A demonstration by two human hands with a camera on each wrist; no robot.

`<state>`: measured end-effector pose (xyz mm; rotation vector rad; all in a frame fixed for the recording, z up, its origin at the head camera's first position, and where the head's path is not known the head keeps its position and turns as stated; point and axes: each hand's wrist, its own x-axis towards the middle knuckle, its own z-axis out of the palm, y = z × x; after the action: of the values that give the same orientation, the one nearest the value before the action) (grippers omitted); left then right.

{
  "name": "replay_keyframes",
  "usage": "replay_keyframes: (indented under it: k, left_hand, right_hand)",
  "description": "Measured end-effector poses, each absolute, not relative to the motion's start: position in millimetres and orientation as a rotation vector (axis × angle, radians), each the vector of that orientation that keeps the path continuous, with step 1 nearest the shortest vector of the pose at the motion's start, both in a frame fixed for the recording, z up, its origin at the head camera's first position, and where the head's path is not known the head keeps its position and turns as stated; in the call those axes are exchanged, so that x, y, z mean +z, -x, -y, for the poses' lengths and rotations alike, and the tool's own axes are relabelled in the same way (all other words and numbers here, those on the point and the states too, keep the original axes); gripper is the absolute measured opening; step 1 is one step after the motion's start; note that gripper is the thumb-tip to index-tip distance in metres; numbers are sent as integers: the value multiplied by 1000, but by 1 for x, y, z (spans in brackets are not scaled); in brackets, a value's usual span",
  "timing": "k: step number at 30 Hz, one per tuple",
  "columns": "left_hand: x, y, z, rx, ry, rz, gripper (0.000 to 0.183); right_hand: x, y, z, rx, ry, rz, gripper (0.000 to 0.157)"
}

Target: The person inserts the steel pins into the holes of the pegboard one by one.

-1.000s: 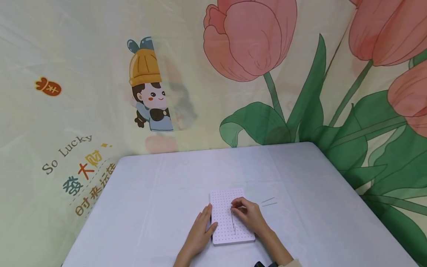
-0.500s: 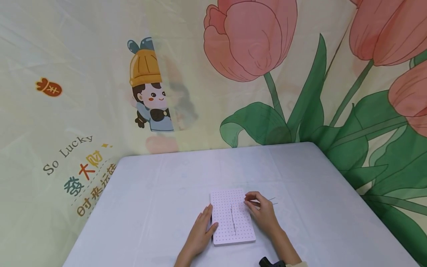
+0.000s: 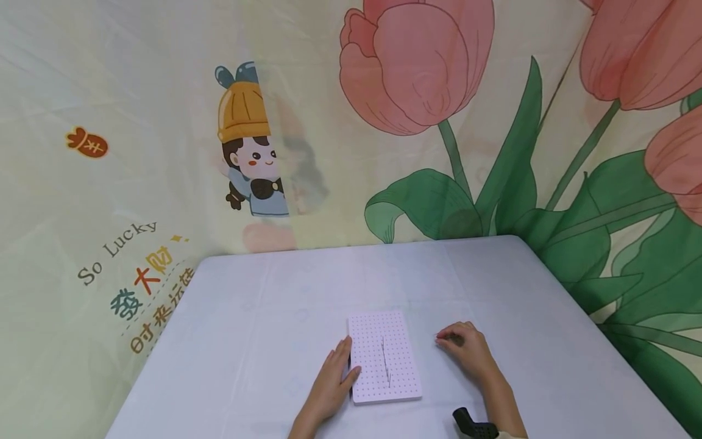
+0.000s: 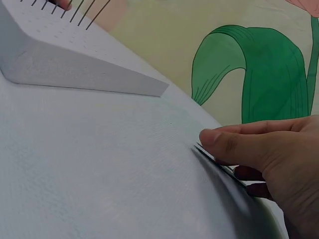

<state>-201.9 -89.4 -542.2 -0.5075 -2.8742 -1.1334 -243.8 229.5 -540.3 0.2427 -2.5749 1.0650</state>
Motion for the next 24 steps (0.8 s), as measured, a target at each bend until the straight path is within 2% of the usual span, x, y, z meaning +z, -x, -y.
replay_keyframes:
  k: [10, 24]
  left_hand:
    - [-541, 202, 90, -1128, 526, 2857, 62]
    - [-545, 202, 91, -1128, 528, 2856, 63]
  right_hand:
    - [-544, 246, -231, 966, -317, 2562, 14]
    - [-544, 245, -231, 957, -221, 2583, 13]
